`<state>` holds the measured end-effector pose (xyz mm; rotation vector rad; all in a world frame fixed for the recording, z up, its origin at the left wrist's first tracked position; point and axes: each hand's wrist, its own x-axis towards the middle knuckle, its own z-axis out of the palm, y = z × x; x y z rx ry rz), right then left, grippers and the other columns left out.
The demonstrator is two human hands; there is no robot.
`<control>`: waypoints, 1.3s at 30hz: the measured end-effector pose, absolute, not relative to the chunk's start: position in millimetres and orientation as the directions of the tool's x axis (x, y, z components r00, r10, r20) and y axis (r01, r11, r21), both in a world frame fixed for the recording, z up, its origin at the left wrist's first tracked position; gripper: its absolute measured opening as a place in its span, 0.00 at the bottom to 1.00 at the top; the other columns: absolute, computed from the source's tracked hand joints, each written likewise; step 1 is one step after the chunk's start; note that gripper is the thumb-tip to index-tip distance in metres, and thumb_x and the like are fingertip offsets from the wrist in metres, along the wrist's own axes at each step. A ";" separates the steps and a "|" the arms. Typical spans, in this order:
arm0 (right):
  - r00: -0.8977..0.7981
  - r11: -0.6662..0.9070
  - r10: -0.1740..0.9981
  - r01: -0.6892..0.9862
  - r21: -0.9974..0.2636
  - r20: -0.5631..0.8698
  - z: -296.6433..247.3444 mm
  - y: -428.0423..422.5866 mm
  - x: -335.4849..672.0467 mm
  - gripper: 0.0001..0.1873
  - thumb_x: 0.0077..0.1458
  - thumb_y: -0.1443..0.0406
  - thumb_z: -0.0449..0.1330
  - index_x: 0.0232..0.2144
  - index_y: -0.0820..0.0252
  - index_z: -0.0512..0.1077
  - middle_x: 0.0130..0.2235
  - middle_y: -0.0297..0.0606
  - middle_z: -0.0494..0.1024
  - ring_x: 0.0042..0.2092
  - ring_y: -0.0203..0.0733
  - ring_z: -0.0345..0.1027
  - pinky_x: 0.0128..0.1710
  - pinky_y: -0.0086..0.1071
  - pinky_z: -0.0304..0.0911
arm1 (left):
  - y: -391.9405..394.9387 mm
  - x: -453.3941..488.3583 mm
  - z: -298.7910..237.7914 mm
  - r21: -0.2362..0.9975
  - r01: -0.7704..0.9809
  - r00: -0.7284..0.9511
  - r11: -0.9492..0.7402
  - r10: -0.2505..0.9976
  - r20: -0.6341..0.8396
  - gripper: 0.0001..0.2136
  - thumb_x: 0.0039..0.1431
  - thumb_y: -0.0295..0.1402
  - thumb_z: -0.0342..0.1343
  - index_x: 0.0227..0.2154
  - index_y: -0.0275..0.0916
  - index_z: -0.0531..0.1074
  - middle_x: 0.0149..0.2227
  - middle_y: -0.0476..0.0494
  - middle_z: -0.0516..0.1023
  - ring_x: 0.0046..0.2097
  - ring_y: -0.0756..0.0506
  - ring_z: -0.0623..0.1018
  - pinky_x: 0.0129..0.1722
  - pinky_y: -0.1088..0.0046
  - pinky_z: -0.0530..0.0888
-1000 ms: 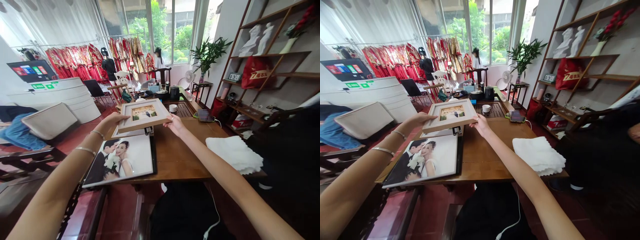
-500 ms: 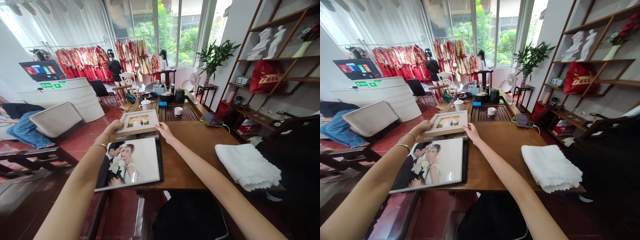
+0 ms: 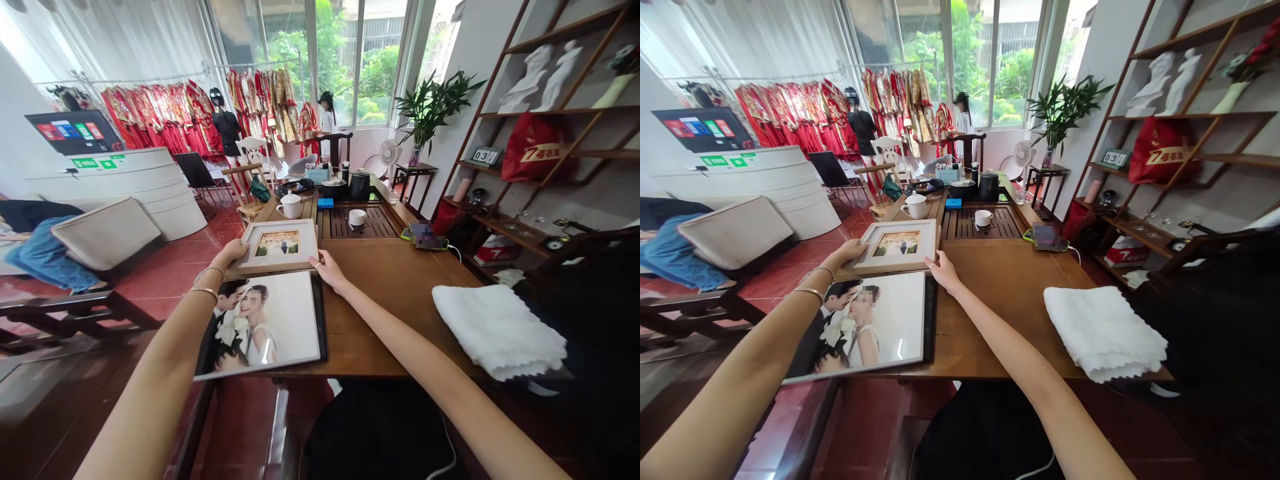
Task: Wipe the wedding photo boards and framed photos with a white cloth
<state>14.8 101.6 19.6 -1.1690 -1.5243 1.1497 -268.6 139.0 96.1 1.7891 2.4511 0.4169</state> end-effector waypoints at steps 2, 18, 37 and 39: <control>-0.171 0.125 0.981 0.206 -0.971 0.090 22.3 99.4 15.5 0.23 0.56 0.56 0.57 0.52 0.58 0.65 0.32 0.34 0.71 0.37 0.43 0.67 0.41 0.37 0.61 | 137.4 -268.3 95.8 0.252 0.918 -0.332 0.306 0.941 0.068 0.18 0.54 0.41 0.54 0.39 0.32 0.75 0.40 0.29 0.81 0.46 0.34 0.79 0.41 0.67 0.73; -0.403 0.373 0.902 0.540 -0.755 0.157 61.2 -19.6 60.9 0.25 0.62 0.51 0.50 0.17 0.55 0.58 0.20 0.32 0.62 0.24 0.37 0.54 0.28 0.33 0.47 | -58.9 -261.5 108.7 0.193 0.908 -0.409 0.373 0.890 0.203 0.20 0.60 0.44 0.44 0.38 0.33 0.74 0.39 0.35 0.80 0.43 0.37 0.78 0.43 0.67 0.71; -0.437 0.163 0.899 0.285 -0.945 0.023 20.2 -79.7 59.1 0.36 0.59 0.53 0.56 0.64 0.65 0.58 0.18 0.27 0.70 0.24 0.39 0.62 0.32 0.33 0.58 | -134.4 -241.9 88.7 0.442 0.699 -0.643 0.562 0.765 0.045 0.14 0.50 0.45 0.47 0.18 0.45 0.69 0.24 0.39 0.78 0.37 0.31 0.78 0.37 0.61 0.70; -0.440 0.081 0.897 0.256 -0.963 -0.041 19.3 -78.1 61.4 0.37 0.58 0.51 0.56 0.63 0.66 0.58 0.18 0.27 0.70 0.23 0.38 0.61 0.29 0.33 0.59 | -137.2 -237.9 85.2 0.523 0.662 -0.659 0.537 0.749 0.067 0.13 0.50 0.44 0.47 0.17 0.45 0.68 0.22 0.41 0.76 0.35 0.34 0.77 0.36 0.62 0.70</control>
